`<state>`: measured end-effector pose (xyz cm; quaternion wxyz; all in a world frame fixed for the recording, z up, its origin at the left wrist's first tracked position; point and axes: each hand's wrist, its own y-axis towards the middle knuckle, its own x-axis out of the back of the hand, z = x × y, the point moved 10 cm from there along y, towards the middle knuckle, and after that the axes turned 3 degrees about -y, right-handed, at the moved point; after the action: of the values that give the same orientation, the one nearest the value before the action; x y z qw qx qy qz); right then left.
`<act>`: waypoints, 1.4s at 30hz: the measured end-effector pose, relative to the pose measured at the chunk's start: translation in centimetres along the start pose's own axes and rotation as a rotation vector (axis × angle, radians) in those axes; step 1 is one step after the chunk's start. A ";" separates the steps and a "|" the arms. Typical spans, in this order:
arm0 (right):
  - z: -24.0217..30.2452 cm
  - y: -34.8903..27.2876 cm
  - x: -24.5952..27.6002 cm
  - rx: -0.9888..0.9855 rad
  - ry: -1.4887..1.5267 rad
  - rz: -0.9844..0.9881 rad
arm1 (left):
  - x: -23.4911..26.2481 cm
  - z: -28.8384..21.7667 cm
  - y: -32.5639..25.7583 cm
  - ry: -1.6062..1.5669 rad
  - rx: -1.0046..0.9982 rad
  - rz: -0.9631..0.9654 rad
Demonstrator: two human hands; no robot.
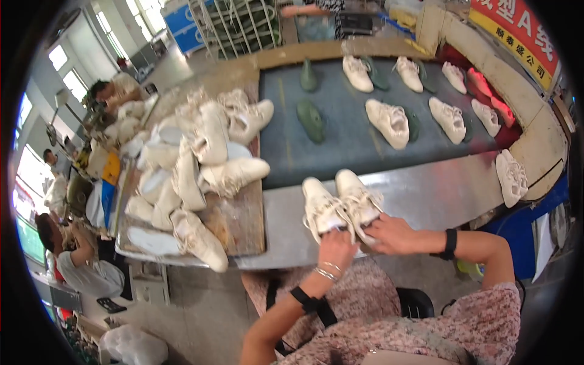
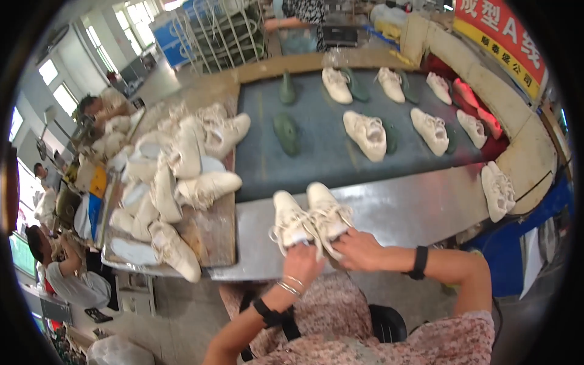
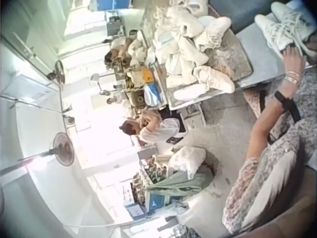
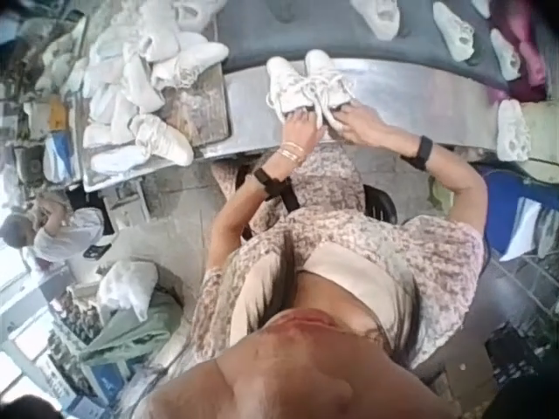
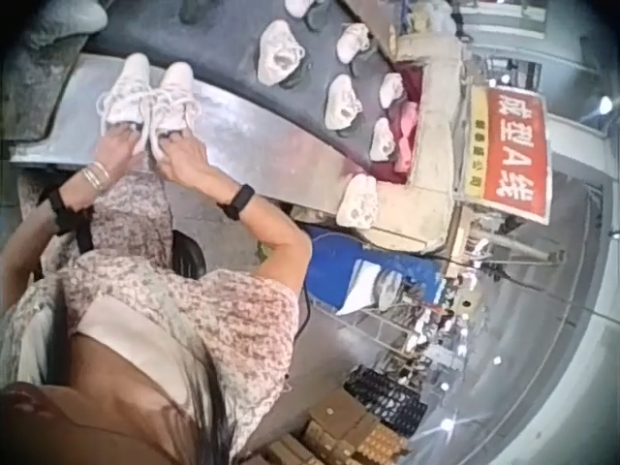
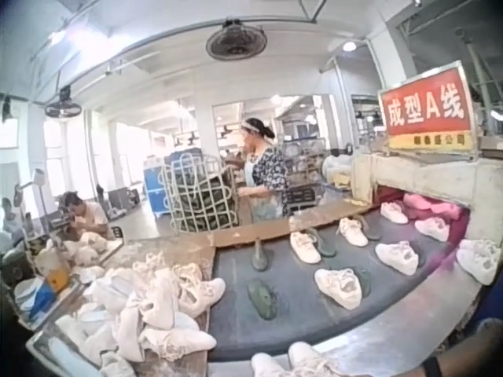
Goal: Arranging sneakers on a table and placing them onto a conveyor belt in a shoe factory.
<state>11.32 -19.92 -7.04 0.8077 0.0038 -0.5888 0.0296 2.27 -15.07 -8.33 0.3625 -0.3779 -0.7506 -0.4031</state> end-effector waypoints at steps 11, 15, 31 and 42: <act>-4.1 0.2 0.7 -0.502 0.047 0.214 | 7.6 1.6 -1.4 -0.280 0.058 -0.266; -6.0 1.8 0.3 -0.547 -0.030 -0.020 | 6.7 7.6 -4.1 -0.322 0.354 -0.261; -35.5 -39.5 10.0 -1.267 -0.270 -0.310 | 5.8 7.5 -7.7 -0.321 0.563 -0.048; -41.3 -40.5 9.7 -1.471 -0.519 -0.213 | 7.5 10.8 -6.3 -0.214 0.436 -0.118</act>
<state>55.64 -58.19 -9.34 0.4382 -0.4685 -0.6234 -0.4471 -9.08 -6.00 -8.52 0.3299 -0.2869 -0.8746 -0.2099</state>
